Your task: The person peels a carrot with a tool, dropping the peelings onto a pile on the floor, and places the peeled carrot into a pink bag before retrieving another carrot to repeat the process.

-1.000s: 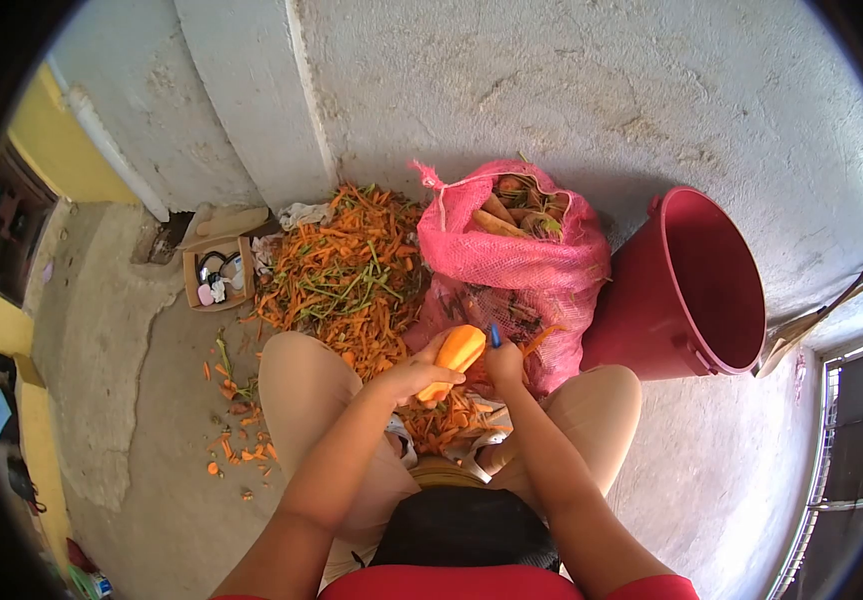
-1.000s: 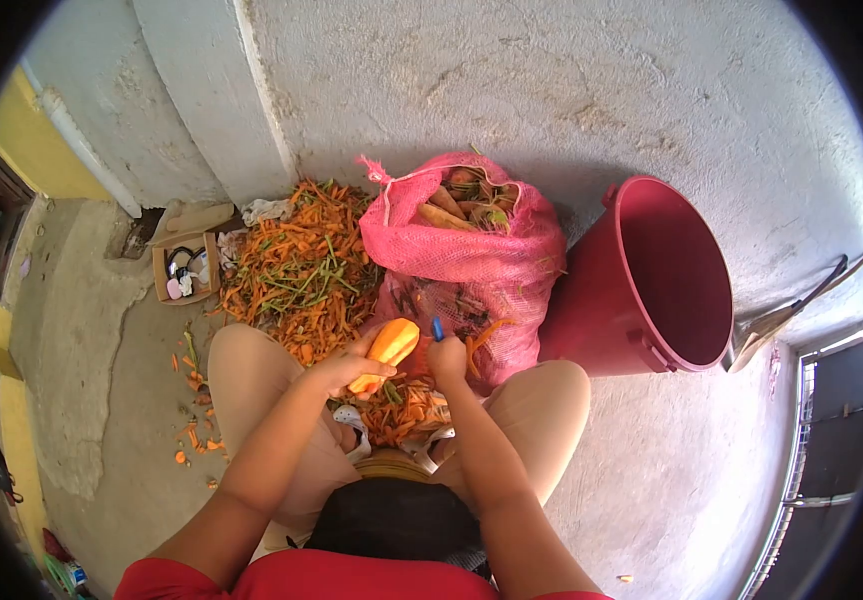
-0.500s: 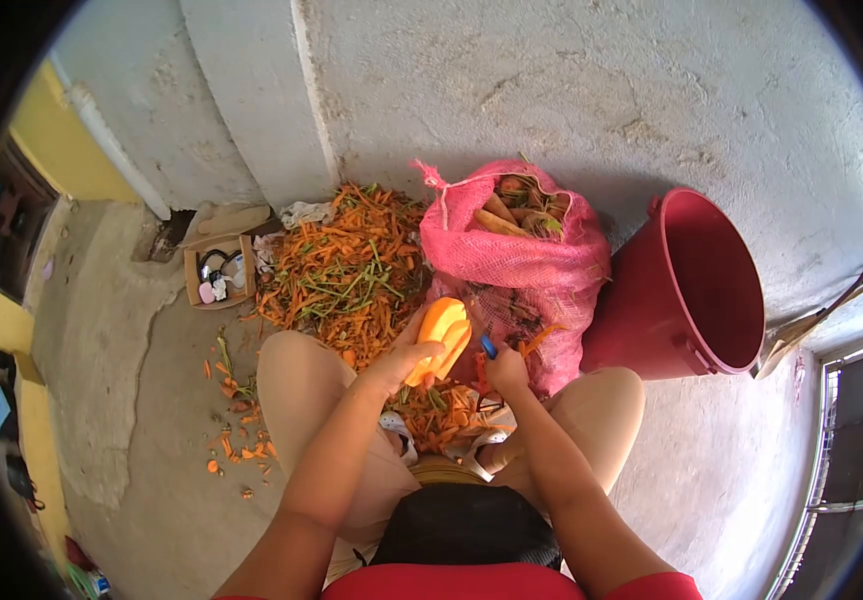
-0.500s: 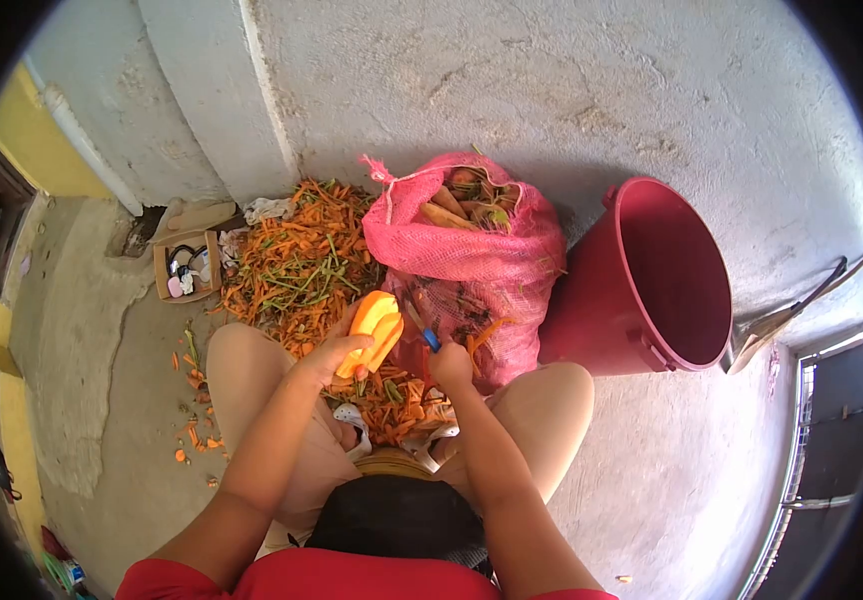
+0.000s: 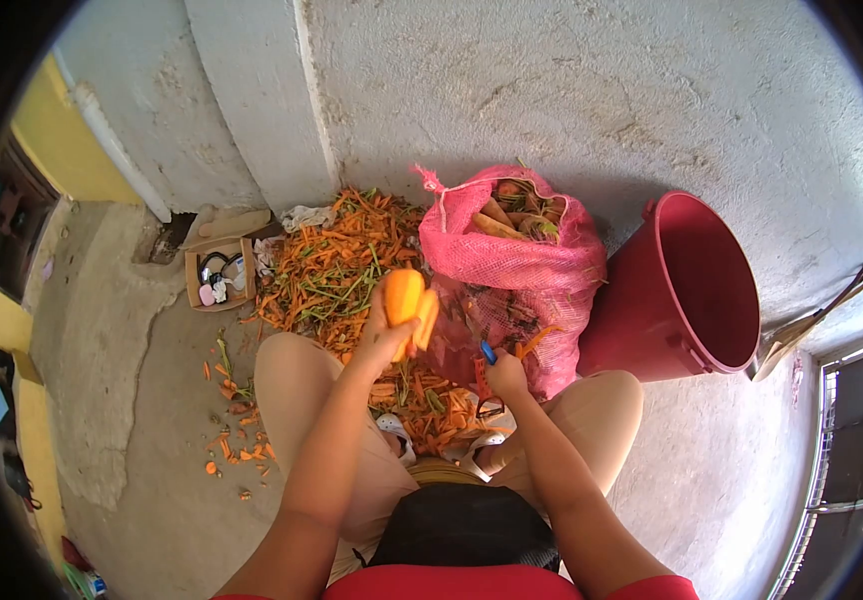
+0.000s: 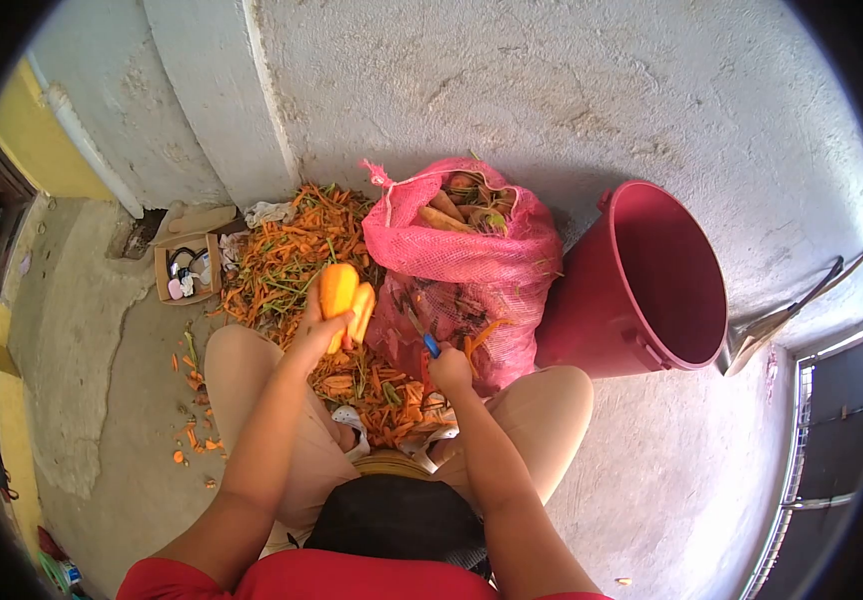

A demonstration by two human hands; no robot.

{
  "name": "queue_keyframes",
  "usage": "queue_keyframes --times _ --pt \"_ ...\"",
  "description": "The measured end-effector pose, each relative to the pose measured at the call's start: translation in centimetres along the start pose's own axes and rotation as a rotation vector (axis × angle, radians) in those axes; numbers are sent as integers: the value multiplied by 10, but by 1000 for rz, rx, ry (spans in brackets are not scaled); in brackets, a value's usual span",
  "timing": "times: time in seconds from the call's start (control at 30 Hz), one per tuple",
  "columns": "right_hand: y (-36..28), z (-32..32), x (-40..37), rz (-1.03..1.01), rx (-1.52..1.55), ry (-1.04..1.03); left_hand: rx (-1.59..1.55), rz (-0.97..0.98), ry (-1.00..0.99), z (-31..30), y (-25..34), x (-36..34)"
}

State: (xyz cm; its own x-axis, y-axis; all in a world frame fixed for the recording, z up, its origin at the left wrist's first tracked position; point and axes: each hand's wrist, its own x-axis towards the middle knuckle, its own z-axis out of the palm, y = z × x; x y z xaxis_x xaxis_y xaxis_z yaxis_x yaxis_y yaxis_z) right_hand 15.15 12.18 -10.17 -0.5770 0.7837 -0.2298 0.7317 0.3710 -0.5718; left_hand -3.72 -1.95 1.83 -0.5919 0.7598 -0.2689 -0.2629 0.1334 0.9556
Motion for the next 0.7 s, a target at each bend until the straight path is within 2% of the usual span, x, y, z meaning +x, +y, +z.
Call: queue_keyframes --times 0.03,0.07,0.1,0.17,0.23,0.37,0.4,0.5,0.7 --pt "0 0 -1 -2 -8 2 104 6 110 -3 -1 4" --pt "0 -1 -1 -1 0 10 321 275 294 -7 -17 12" --pt "-3 -3 -2 -2 9 16 481 354 377 -13 -18 15" --pt "-11 -7 -3 -49 55 46 456 319 350 -18 -21 16" --pt "-27 -16 -7 -132 130 96 354 302 233 -14 -17 12" --pt "-82 -62 -28 -175 307 -36 315 323 24 -3 -15 4" --pt "-92 -70 -32 -189 318 -54 361 275 -38 -1 -7 0" --pt "-104 -83 -40 -278 284 -51 368 402 -62 4 -11 -1" --pt "-112 -91 -49 -369 89 -47 177 68 -229 9 10 -14"
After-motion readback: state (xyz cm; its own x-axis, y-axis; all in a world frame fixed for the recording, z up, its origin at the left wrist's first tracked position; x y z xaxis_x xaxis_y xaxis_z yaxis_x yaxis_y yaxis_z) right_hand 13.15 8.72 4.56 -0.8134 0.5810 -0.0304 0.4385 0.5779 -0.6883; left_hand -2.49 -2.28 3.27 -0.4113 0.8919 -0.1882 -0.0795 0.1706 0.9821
